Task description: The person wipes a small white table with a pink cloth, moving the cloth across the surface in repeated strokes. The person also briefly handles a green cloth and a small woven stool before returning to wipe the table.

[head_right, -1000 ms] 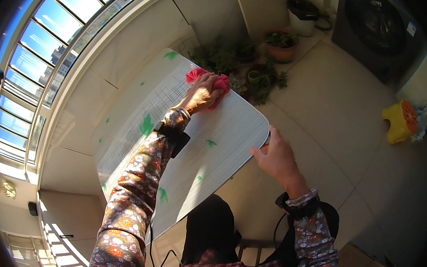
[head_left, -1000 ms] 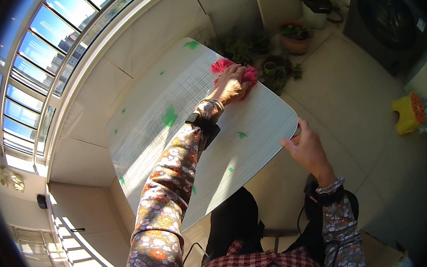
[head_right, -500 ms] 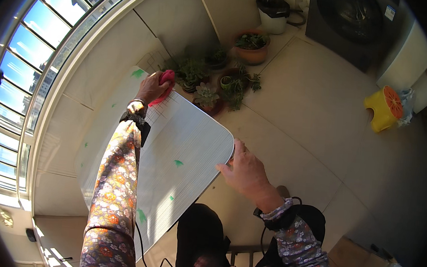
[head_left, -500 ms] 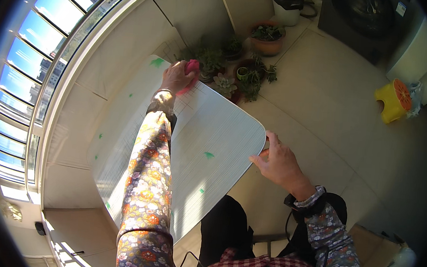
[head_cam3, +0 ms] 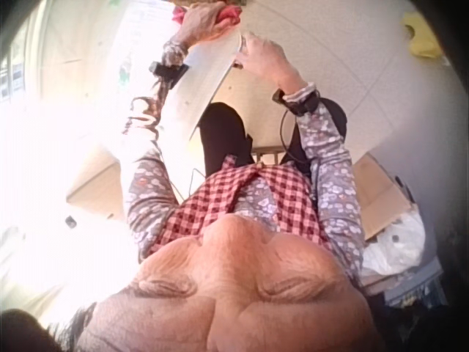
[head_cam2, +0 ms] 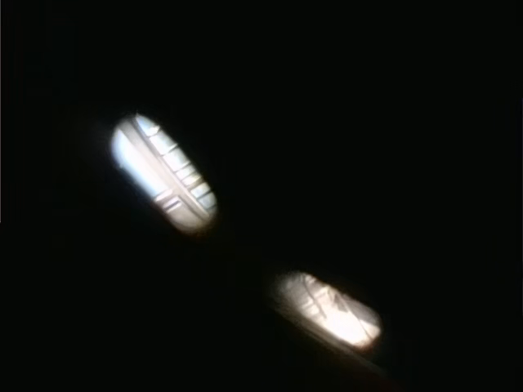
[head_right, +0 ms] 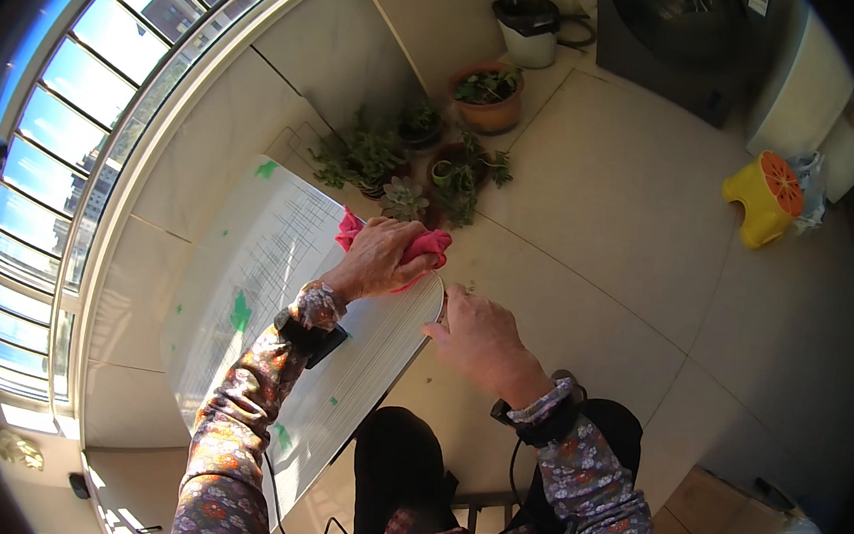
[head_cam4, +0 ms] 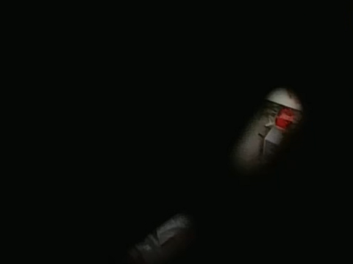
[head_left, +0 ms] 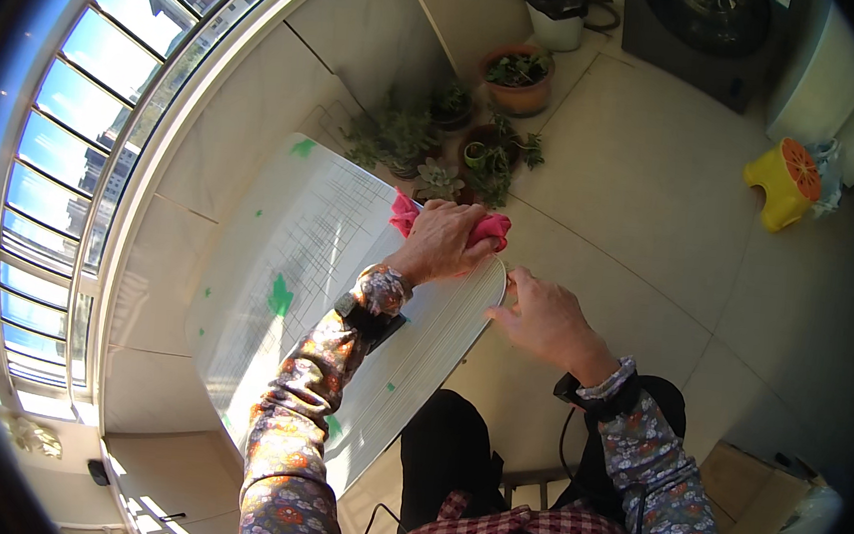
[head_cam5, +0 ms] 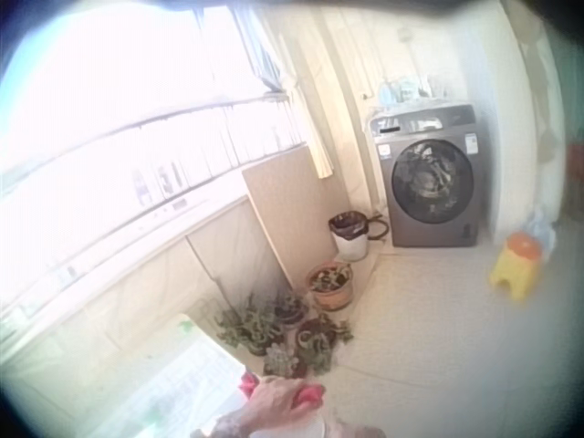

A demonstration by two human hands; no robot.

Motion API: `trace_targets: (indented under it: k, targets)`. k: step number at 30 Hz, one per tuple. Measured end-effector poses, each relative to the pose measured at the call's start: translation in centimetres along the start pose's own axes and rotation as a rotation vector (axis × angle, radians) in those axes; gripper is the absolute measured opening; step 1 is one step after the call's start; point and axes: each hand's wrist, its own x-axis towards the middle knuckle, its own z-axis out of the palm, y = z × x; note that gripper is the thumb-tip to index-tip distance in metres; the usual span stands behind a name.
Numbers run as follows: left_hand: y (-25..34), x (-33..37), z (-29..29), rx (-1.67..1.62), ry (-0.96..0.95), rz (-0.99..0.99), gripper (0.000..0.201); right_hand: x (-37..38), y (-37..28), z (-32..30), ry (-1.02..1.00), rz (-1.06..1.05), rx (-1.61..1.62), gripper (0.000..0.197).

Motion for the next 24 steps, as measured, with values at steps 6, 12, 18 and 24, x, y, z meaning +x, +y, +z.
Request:
trace_targets:
  k: [6,12,18,24]
  targets:
    - [4.3,-1.3,1.5,-0.032,0.08,0.204,0.032,-0.2,1.4,-1.6,-0.062,0.048,-0.198,0.028]
    - [-4.9,0.8,-0.3,0.149,0.062,-0.324,0.037,-0.5,2.3,-0.8,-0.034,0.036,-0.27,0.03]
    - [-9.8,0.4,-0.8,0.214,0.276,-0.363,0.036,-1.0,2.7,-0.4,-0.022,-0.05,-0.253,0.032]
    - [-1.1,-0.1,1.4,0.069,0.116,-0.081,0.036,-1.3,2.9,-1.3,-0.011,-0.038,-0.263,0.033]
